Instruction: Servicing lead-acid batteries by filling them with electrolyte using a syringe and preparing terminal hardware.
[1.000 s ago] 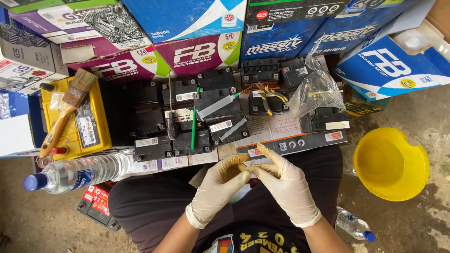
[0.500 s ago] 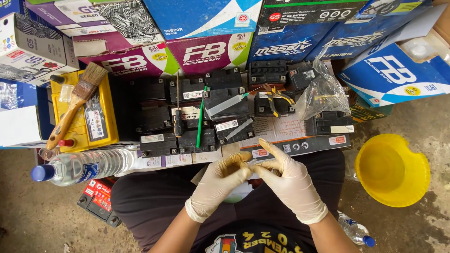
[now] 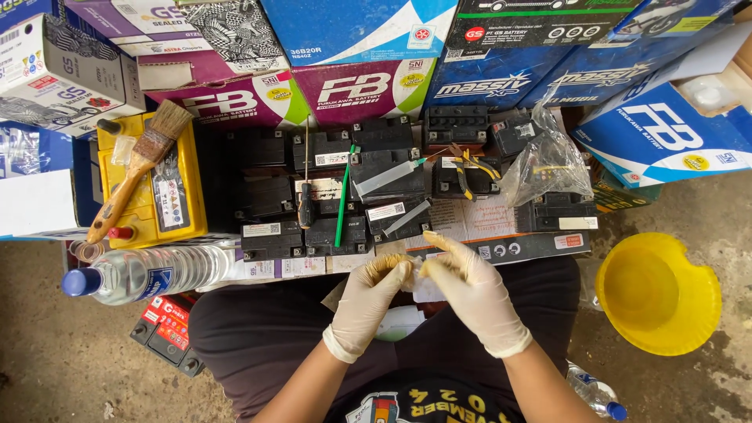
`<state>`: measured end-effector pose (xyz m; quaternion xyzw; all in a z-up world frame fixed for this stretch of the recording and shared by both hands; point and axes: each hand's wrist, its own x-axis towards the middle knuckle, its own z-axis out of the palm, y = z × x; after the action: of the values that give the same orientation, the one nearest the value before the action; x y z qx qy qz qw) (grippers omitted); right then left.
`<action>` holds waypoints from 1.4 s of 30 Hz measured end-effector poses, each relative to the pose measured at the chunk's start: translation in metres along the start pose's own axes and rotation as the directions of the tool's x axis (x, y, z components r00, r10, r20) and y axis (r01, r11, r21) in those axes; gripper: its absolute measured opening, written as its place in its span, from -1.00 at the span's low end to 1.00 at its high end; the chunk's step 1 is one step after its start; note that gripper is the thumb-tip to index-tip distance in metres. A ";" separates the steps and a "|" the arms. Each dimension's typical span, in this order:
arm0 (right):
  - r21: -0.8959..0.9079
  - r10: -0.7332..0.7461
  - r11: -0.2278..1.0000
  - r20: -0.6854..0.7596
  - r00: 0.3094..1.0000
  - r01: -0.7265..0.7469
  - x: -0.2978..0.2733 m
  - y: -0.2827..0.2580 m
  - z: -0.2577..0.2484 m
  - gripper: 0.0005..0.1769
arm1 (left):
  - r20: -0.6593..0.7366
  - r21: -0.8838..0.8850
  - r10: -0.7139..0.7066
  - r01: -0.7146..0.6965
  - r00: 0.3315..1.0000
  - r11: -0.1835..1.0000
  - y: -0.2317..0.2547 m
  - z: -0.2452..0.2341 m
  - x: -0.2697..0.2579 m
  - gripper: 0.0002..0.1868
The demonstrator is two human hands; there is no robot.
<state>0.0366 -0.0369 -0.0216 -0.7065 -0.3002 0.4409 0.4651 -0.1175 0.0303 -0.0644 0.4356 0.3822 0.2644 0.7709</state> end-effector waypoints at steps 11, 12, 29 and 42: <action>-0.418 -0.380 0.832 0.046 0.924 0.363 0.114 0.055 -0.017 -0.61 | 0.317 0.902 0.685 -0.432 0.656 -0.004 -0.055 0.002 0.095 -0.87; -0.380 -0.377 0.844 0.080 0.923 0.378 0.121 0.064 -0.016 -0.62 | 0.331 0.917 0.709 -0.390 0.623 -0.085 -0.068 0.001 0.106 -0.83; -0.052 -0.159 0.985 0.093 0.983 0.164 0.050 0.027 -0.036 -0.71 | 0.482 0.844 0.594 -0.523 0.644 -0.118 -0.032 -0.016 0.067 -0.81; -0.083 -0.287 0.955 -0.005 0.958 0.286 0.076 0.039 -0.010 -0.76 | 0.549 0.775 0.555 -0.630 0.625 -0.058 -0.014 -0.038 0.093 -0.85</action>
<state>0.0786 0.0072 -0.0822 -0.6776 -0.4134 0.3502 0.4973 -0.0947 0.1107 -0.1227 0.9232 0.2039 0.2768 0.1718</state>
